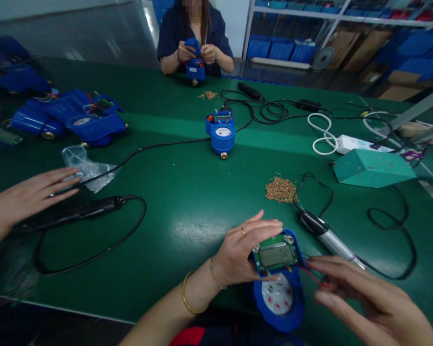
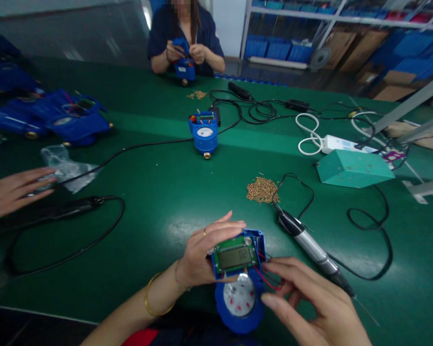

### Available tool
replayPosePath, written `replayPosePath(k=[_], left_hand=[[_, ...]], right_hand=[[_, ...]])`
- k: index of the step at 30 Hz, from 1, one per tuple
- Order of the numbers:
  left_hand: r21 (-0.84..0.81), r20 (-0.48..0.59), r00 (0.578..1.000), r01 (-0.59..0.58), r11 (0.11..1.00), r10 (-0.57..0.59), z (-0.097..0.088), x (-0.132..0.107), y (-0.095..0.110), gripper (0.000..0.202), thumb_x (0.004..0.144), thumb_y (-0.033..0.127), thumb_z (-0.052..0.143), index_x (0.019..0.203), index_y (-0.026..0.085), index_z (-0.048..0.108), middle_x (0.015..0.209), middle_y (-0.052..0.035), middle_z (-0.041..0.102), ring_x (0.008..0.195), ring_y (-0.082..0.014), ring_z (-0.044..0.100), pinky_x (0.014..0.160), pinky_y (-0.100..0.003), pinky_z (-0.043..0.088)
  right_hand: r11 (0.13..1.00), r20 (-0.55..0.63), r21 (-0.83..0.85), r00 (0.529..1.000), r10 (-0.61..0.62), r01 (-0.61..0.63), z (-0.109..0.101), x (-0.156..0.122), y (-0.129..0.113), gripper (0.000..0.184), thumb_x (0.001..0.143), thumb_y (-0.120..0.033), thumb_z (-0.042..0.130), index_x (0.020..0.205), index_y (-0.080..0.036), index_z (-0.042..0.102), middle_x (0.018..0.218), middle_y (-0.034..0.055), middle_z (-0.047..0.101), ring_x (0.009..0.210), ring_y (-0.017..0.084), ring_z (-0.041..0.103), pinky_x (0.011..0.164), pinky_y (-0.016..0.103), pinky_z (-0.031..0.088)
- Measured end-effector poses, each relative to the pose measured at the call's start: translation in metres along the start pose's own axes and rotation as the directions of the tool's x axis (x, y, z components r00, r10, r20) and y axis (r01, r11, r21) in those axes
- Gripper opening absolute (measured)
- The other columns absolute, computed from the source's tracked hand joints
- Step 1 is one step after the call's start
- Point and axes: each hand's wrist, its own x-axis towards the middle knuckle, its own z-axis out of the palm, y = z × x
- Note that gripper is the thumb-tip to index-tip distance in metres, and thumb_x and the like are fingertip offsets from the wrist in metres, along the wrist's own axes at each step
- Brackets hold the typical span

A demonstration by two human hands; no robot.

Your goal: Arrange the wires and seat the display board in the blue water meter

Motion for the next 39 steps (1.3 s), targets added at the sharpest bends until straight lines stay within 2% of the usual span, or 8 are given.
replayPosePath(k=[3,8,11,17,26,30,35,39], left_hand=[[0.013,0.013,1.0,0.006,1.0,-0.006,-0.001,0.002,0.002,0.071,0.077,0.042,0.08,0.136,0.018,0.05,0.124,-0.016,0.07,0.114,-0.0257,0.069,0.112,-0.051,0.047],[-0.004,0.021,1.0,0.003,1.0,-0.003,-0.002,0.003,0.002,0.068,0.077,0.042,0.079,0.134,0.018,0.052,0.123,-0.016,0.071,0.113,-0.0268,0.07,0.112,-0.052,0.046],[-0.024,0.03,0.999,0.014,1.0,-0.013,-0.003,0.005,0.001,0.07,0.075,0.043,0.08,0.134,0.019,0.052,0.123,-0.0162,0.071,0.112,-0.0275,0.07,0.113,-0.054,0.045],[-0.062,0.027,0.999,0.046,0.997,-0.044,-0.003,0.007,0.002,0.069,0.074,0.04,0.081,0.134,0.02,0.053,0.122,-0.0157,0.071,0.112,-0.0282,0.07,0.113,-0.056,0.044],[-0.11,-0.004,0.992,0.128,0.986,-0.129,-0.001,0.007,0.004,0.066,0.072,0.039,0.083,0.129,0.017,0.057,0.117,-0.0137,0.074,0.109,-0.027,0.072,0.111,-0.054,0.047],[-0.132,-0.017,0.977,0.208,0.969,-0.212,-0.003,0.008,0.006,0.064,0.068,0.034,0.085,0.125,0.018,0.06,0.115,-0.0111,0.075,0.106,-0.0253,0.073,0.111,-0.052,0.048],[-0.162,0.014,0.952,0.305,0.939,-0.306,-0.008,0.011,0.009,0.062,0.065,0.031,0.086,0.12,0.017,0.062,0.114,-0.0111,0.075,0.106,-0.0263,0.073,0.112,-0.049,0.047],[-0.176,0.037,0.934,0.356,0.918,-0.356,-0.011,0.012,0.011,0.06,0.065,0.03,0.085,0.119,0.017,0.063,0.115,-0.0108,0.075,0.11,-0.0272,0.071,0.113,-0.049,0.046]], right_hand=[[0.998,0.137,0.01,0.988,0.065,-0.067,0.003,0.019,-0.011,0.026,0.096,-0.04,0.059,0.08,-0.023,0.072,0.065,-0.0022,0.066,0.049,0.011,0.06,0.043,0.012,0.049],[0.996,0.202,-0.052,0.976,0.083,-0.074,-0.01,0.035,-0.017,0.033,0.098,-0.042,0.053,0.077,-0.021,0.065,0.068,0.0009,0.065,0.059,0.014,0.061,0.049,0.017,0.048],[0.999,0.247,-0.035,0.969,0.015,-0.006,-0.013,0.045,-0.015,0.029,0.099,-0.036,0.051,0.078,-0.021,0.062,0.07,0.0007,0.062,0.061,0.013,0.059,0.054,0.019,0.047],[0.988,0.21,0.078,0.967,-0.145,0.131,-0.008,0.056,0.003,0.016,0.098,-0.022,0.055,0.084,-0.021,0.063,0.077,0.001,0.062,0.068,0.013,0.059,0.062,0.021,0.047],[0.971,0.219,0.239,0.974,-0.06,0.007,0.001,0.049,0.026,0.024,0.097,-0.031,0.059,0.077,-0.02,0.065,0.07,0.0009,0.062,0.065,0.013,0.058,0.059,0.022,0.046],[0.956,0.13,0.293,0.989,-0.075,0.034,0.017,0.046,0.03,0.027,0.097,-0.036,0.061,0.077,-0.019,0.069,0.07,0.0032,0.065,0.065,0.016,0.062,0.061,0.024,0.05],[0.956,-0.053,0.242,0.986,-0.157,0.165,0.035,0.04,0.023,0.019,0.094,-0.028,0.063,0.081,-0.02,0.073,0.077,0.005,0.067,0.071,0.017,0.065,0.064,0.025,0.052],[0.983,-0.221,0.141,0.971,-0.087,0.12,0.048,0.033,0.013,0.013,0.09,-0.021,0.066,0.082,-0.021,0.075,0.081,0.0055,0.064,0.073,0.017,0.063,0.062,0.025,0.052]])
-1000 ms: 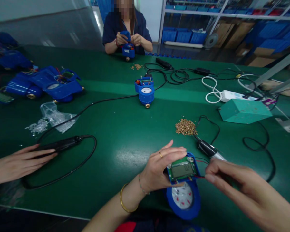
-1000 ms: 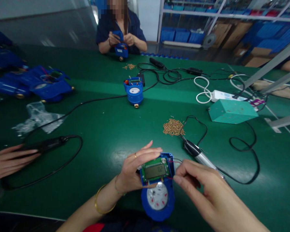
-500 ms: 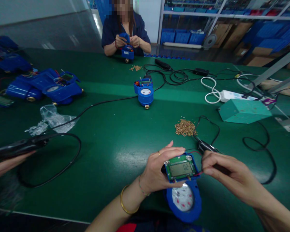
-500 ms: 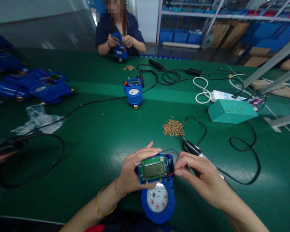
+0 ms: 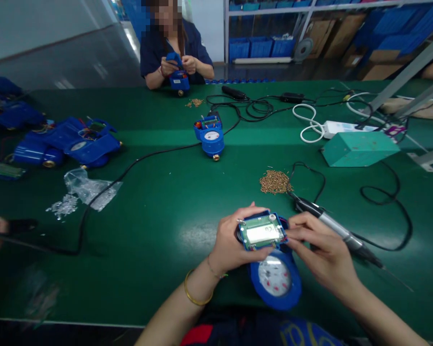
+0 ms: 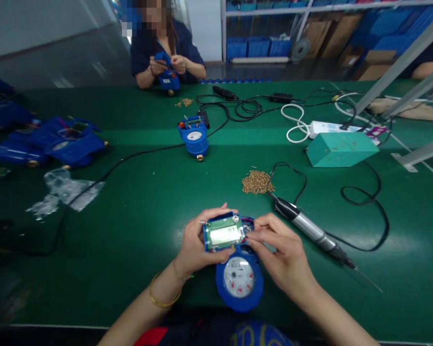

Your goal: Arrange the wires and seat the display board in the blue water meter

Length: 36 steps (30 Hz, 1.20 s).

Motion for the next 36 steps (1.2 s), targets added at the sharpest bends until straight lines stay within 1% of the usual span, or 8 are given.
replayPosePath(k=[8,13,18,21,25,30,33,36], left_hand=[[0.012,-0.008,1.0,0.001,1.0,-0.001,0.002,-0.002,-0.002,0.06,0.068,0.037,0.083,0.121,0.017,0.061,0.115,-0.0095,0.075,0.107,-0.0265,0.072,0.122,-0.055,0.031],[0.015,0.001,1.0,-0.001,1.0,0.001,0.001,-0.003,-0.004,0.061,0.071,0.044,0.081,0.121,0.018,0.061,0.114,-0.0101,0.075,0.107,-0.0276,0.072,0.122,-0.057,0.03],[-0.013,-0.001,1.0,0.013,1.0,-0.013,0.002,-0.002,-0.004,0.06,0.07,0.041,0.082,0.121,0.017,0.061,0.115,-0.0105,0.075,0.108,-0.0276,0.071,0.122,-0.055,0.031],[-0.056,-0.013,0.999,0.034,0.998,-0.035,0.002,-0.004,-0.006,0.06,0.067,0.034,0.085,0.12,0.017,0.062,0.115,-0.0103,0.075,0.11,-0.0272,0.071,0.123,-0.054,0.028],[-0.107,-0.048,0.992,0.114,0.988,-0.119,0.002,-0.008,-0.01,0.062,0.063,0.027,0.086,0.12,0.018,0.064,0.117,-0.0107,0.074,0.117,-0.0287,0.067,0.121,-0.053,0.031],[-0.147,-0.061,0.975,0.204,0.968,-0.214,0.002,-0.013,-0.016,0.064,0.061,0.029,0.087,0.12,0.019,0.064,0.12,-0.0125,0.071,0.129,-0.035,0.057,0.117,-0.054,0.036],[-0.158,-0.055,0.966,0.243,0.957,-0.254,0.001,-0.013,-0.016,0.065,0.061,0.031,0.087,0.12,0.018,0.064,0.122,-0.0138,0.07,0.13,-0.0362,0.056,0.116,-0.054,0.037],[-0.145,-0.051,0.96,0.267,0.953,-0.277,0.0,-0.012,-0.015,0.066,0.061,0.031,0.087,0.121,0.017,0.063,0.125,-0.0157,0.068,0.129,-0.0364,0.056,0.115,-0.053,0.039]], right_hand=[[0.998,-0.093,-0.038,0.994,0.05,-0.053,0.016,-0.017,-0.01,0.016,0.092,-0.015,0.059,0.084,-0.019,0.073,0.088,0.006,0.07,0.079,0.016,0.068,0.067,0.023,0.056],[0.996,-0.177,-0.08,0.984,0.017,-0.032,0.021,-0.021,-0.009,0.016,0.089,-0.012,0.061,0.088,-0.02,0.074,0.089,0.0032,0.074,0.081,0.016,0.072,0.075,0.022,0.059],[0.993,-0.23,-0.094,0.972,0.044,-0.067,0.029,-0.018,-0.008,0.017,0.089,-0.011,0.059,0.098,-0.018,0.071,0.082,0.0017,0.075,0.065,0.014,0.072,0.062,0.018,0.059],[0.993,-0.221,-0.106,0.975,0.021,-0.046,0.033,-0.016,-0.011,0.014,0.089,-0.009,0.057,0.089,-0.018,0.068,0.073,-0.0011,0.072,0.056,0.012,0.068,0.056,0.015,0.056],[0.99,-0.184,-0.14,0.982,-0.032,0.006,0.034,-0.017,-0.014,0.013,0.092,-0.01,0.058,0.084,-0.019,0.064,0.072,-0.0014,0.069,0.057,0.011,0.066,0.058,0.017,0.054],[0.982,-0.104,-0.162,0.988,-0.114,0.096,0.033,-0.026,-0.013,0.008,0.101,-0.026,0.056,0.099,-0.019,0.061,0.082,0.0027,0.07,0.069,0.013,0.069,0.066,0.019,0.057],[0.969,-0.073,-0.197,0.983,-0.166,0.149,0.033,-0.032,-0.01,0.027,0.099,-0.043,0.057,0.108,-0.017,0.058,0.093,0.0083,0.07,0.083,0.018,0.071,0.075,0.025,0.059],[0.958,-0.055,-0.232,0.981,-0.185,0.168,0.034,-0.035,-0.008,0.029,0.1,-0.044,0.054,0.11,-0.016,0.056,0.098,0.0115,0.069,0.089,0.021,0.069,0.077,0.029,0.059]])
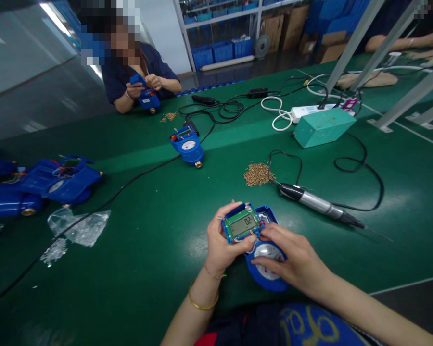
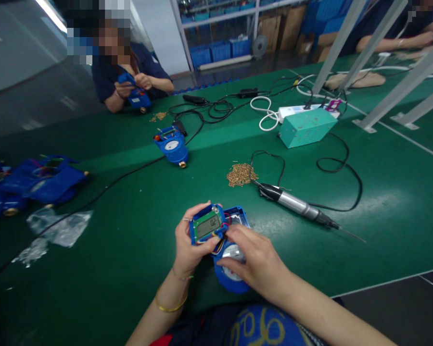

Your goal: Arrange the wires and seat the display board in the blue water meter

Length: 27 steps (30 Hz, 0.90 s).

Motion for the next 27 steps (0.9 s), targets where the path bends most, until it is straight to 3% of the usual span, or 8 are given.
replayPosePath(k=[7,16,23,27], left_hand=[[0.008,0.001,1.0,0.001,1.0,-0.001,-0.002,0.0,-0.002,0.068,0.062,0.034,0.086,0.123,0.018,0.061,0.124,-0.0153,0.068,0.123,-0.0362,0.061,0.109,-0.052,0.044],[-0.035,-0.011,1.0,-0.019,0.999,0.018,-0.005,-0.001,-0.008,0.07,0.061,0.033,0.088,0.123,0.017,0.06,0.124,-0.0159,0.068,0.116,-0.0325,0.067,0.102,-0.043,0.053],[-0.121,0.039,0.995,-0.087,0.989,0.093,-0.002,0.003,-0.006,0.067,0.064,0.028,0.087,0.124,0.02,0.06,0.123,-0.0131,0.071,0.115,-0.0282,0.068,0.101,-0.037,0.054],[-0.161,0.064,0.988,-0.127,0.979,0.138,-0.003,0.005,-0.004,0.065,0.066,0.028,0.086,0.124,0.021,0.059,0.122,-0.0127,0.072,0.111,-0.0272,0.071,0.095,-0.034,0.058]], right_hand=[[0.999,0.036,-0.019,0.999,-0.028,0.029,0.006,0.005,0.001,0.012,0.102,-0.026,0.053,0.097,-0.017,0.058,0.086,0.006,0.068,0.076,0.017,0.065,0.07,0.027,0.054],[0.999,-0.011,-0.048,1.0,-0.012,0.011,0.013,0.009,-0.002,0.022,0.098,-0.012,0.05,0.078,-0.017,0.057,0.07,0.0033,0.062,0.062,0.015,0.055,0.06,0.027,0.045],[0.998,-0.088,-0.004,0.994,0.066,-0.067,0.01,0.007,-0.001,0.012,0.096,-0.011,0.052,0.09,-0.017,0.059,0.08,0.0047,0.068,0.068,0.015,0.065,0.066,0.025,0.051],[0.993,-0.089,0.001,0.989,0.115,-0.115,0.01,0.009,-0.001,0.013,0.098,-0.011,0.049,0.106,-0.016,0.058,0.089,0.0053,0.071,0.073,0.015,0.068,0.069,0.024,0.053]])
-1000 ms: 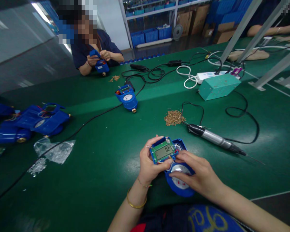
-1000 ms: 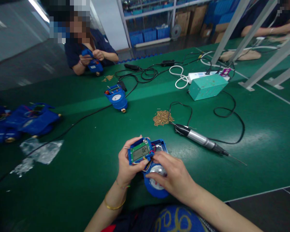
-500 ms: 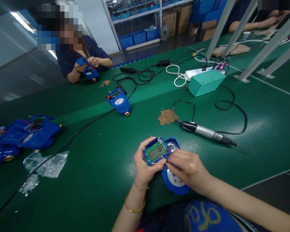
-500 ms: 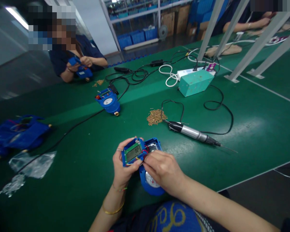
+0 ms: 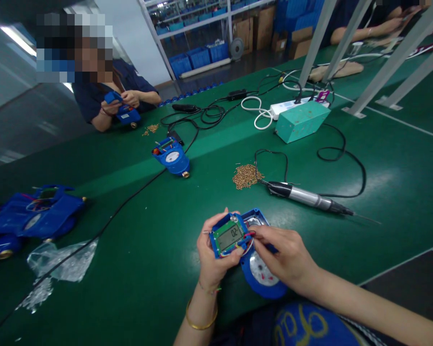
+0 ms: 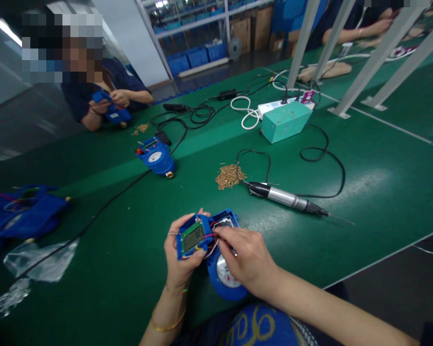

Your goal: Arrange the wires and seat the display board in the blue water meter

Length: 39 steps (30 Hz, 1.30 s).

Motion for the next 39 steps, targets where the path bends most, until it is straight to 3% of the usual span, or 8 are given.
replayPosePath(k=[9,15,23,26,31,34,37,39], left_hand=[[0.014,0.012,0.999,0.04,0.999,-0.04,-0.004,-0.001,0.0,0.065,0.066,0.034,0.087,0.123,0.02,0.058,0.123,-0.0135,0.071,0.126,-0.0305,0.062,0.106,-0.041,0.051],[0.008,0.037,0.999,0.028,1.0,-0.029,-0.006,-0.002,-0.001,0.066,0.065,0.029,0.088,0.123,0.022,0.059,0.122,-0.0119,0.072,0.124,-0.028,0.064,0.107,-0.037,0.05],[0.062,0.077,0.994,0.071,0.996,-0.076,-0.013,-0.005,-0.005,0.068,0.063,0.032,0.088,0.124,0.021,0.06,0.122,-0.0134,0.071,0.133,-0.0343,0.055,0.117,-0.053,0.037],[0.067,0.084,0.995,0.054,0.996,-0.06,-0.011,-0.002,-0.003,0.067,0.063,0.036,0.088,0.122,0.02,0.061,0.119,-0.0138,0.073,0.127,-0.0345,0.06,0.119,-0.056,0.033],[0.051,0.075,0.996,0.041,0.998,-0.044,-0.009,-0.001,-0.001,0.066,0.063,0.037,0.088,0.122,0.022,0.062,0.117,-0.0117,0.074,0.119,-0.0324,0.066,0.12,-0.058,0.031],[0.047,0.072,0.997,0.03,0.998,-0.033,-0.009,-0.003,-0.002,0.065,0.064,0.035,0.088,0.123,0.023,0.062,0.117,-0.0108,0.074,0.12,-0.0318,0.065,0.12,-0.057,0.03],[0.052,0.072,0.997,0.037,0.998,-0.04,-0.011,-0.003,-0.003,0.066,0.064,0.034,0.088,0.124,0.022,0.061,0.119,-0.0118,0.073,0.124,-0.033,0.062,0.12,-0.056,0.031],[0.062,0.076,0.996,0.03,0.998,-0.034,-0.011,-0.003,-0.004,0.066,0.064,0.031,0.088,0.124,0.022,0.061,0.119,-0.0115,0.073,0.125,-0.0329,0.062,0.12,-0.056,0.031]], right_hand=[[0.997,0.125,-0.08,0.992,0.011,-0.001,-0.002,0.006,-0.005,0.028,0.099,-0.008,0.037,0.081,-0.016,0.057,0.069,0.0036,0.057,0.069,0.018,0.051,0.061,0.028,0.041],[0.991,0.153,-0.131,0.988,0.017,0.003,0.004,0.014,-0.001,0.027,0.091,-0.002,0.042,0.072,-0.016,0.053,0.069,0.0052,0.053,0.074,0.021,0.043,0.063,0.033,0.033],[0.996,0.158,-0.085,0.987,0.038,-0.024,0.004,0.017,0.0,0.029,0.081,0.007,0.038,0.081,-0.014,0.059,0.091,0.0094,0.06,0.085,0.022,0.051,0.068,0.032,0.046],[0.999,0.14,-0.03,0.99,0.026,-0.022,0.002,0.014,0.001,0.026,0.085,0.003,0.04,0.082,-0.016,0.058,0.088,0.0068,0.06,0.08,0.02,0.055,0.065,0.03,0.049],[0.998,0.089,0.065,0.996,0.006,-0.012,-0.001,0.009,0.004,0.02,0.095,-0.007,0.046,0.109,-0.02,0.055,0.092,0.0023,0.067,0.078,0.014,0.065,0.07,0.024,0.055],[0.989,0.157,0.122,0.985,0.066,-0.086,-0.011,0.007,0.004,0.025,0.094,-0.009,0.049,0.113,-0.024,0.054,0.092,-0.0004,0.07,0.077,0.013,0.068,0.068,0.021,0.056],[0.969,0.254,0.165,0.957,0.139,-0.185,-0.024,0.008,0.001,0.036,0.092,-0.013,0.051,0.124,-0.03,0.055,0.103,-0.0004,0.072,0.091,0.015,0.071,0.078,0.024,0.059],[0.939,0.296,0.232,0.938,0.181,-0.255,-0.028,0.01,-0.001,0.033,0.094,-0.017,0.054,0.124,-0.029,0.057,0.103,-0.0002,0.072,0.093,0.015,0.071,0.082,0.024,0.059]])
